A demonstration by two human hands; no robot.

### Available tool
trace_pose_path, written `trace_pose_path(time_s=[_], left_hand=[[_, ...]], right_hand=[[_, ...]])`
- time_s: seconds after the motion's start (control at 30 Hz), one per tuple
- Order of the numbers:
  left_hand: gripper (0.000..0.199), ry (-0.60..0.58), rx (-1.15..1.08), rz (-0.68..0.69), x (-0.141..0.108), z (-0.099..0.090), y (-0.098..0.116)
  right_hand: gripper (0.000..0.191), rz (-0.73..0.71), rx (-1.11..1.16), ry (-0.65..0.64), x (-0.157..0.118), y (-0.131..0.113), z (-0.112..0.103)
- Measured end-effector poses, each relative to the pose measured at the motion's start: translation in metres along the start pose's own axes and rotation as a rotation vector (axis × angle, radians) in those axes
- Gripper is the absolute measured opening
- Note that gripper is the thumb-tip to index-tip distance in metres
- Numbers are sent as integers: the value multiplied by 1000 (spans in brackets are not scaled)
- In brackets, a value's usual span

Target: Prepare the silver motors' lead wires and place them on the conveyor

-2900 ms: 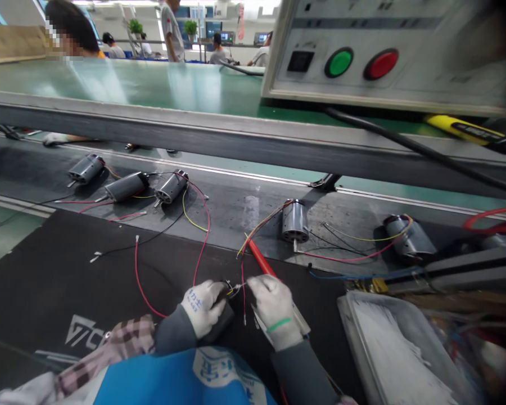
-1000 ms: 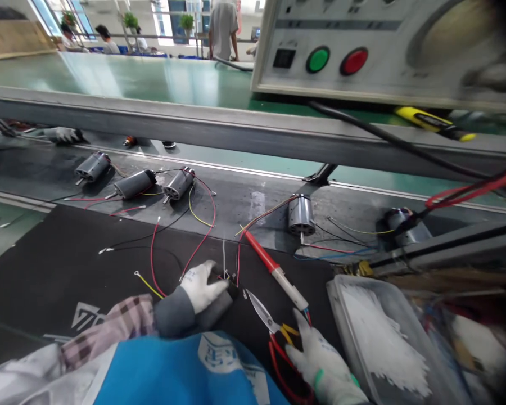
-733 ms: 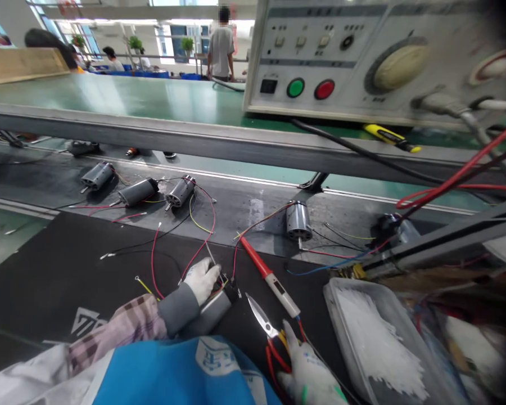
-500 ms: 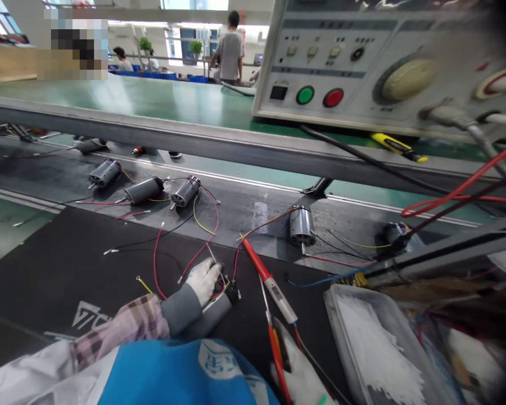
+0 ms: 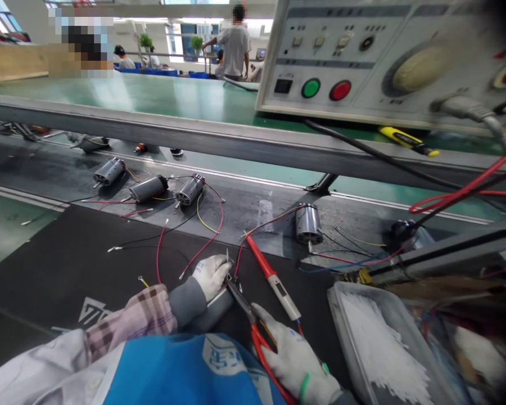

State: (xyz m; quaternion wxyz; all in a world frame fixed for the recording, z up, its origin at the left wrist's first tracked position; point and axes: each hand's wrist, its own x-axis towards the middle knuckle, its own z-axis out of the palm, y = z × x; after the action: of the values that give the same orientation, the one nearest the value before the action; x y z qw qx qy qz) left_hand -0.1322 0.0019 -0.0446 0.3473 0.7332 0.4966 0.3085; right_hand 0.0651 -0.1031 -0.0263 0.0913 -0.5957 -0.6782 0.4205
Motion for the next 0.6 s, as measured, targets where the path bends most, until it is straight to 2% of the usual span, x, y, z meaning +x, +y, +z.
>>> trace_pose_path(time_s=[0.1, 0.17, 0.2, 0.23, 0.3, 0.33, 0.37, 0.43, 0.5, 0.57, 0.6], left_hand=[[33, 14, 86, 72, 0, -13, -3], [36, -19, 217, 81, -8, -40, -13], [37, -71, 320, 60, -15, -59, -20], [36, -171, 447, 33, -24, -78, -27], [26, -391, 719, -147, -42, -112, -40], [26, -429, 813, -198, -50, -123, -44], [35, -419, 858, -219, -55, -127, -46], [65, -371, 796, -135, -57, -117, -45], [89, -399, 645, 19, -52, -90, -42], [102, -512, 579, 91, -52, -62, -45], [103, -562, 590, 69, -56, -51, -50]], right_hand=[[57, 13, -37, 4, 0, 1, 0], [57, 79, -89, 16, -2, 10, 2], [57, 127, -121, 24, -5, 18, 3], [57, 174, -150, 34, -8, 26, 3], [57, 260, -213, 24, -15, 42, 2], [57, 297, -260, 13, -18, 47, 2], [56, 327, -319, 11, -19, 50, 1], [50, 359, -443, 42, -15, 46, 2], [40, 293, -455, 81, -1, 32, 10], [32, 171, -278, 9, 21, 14, 29], [33, 116, -161, -63, 33, 8, 41]])
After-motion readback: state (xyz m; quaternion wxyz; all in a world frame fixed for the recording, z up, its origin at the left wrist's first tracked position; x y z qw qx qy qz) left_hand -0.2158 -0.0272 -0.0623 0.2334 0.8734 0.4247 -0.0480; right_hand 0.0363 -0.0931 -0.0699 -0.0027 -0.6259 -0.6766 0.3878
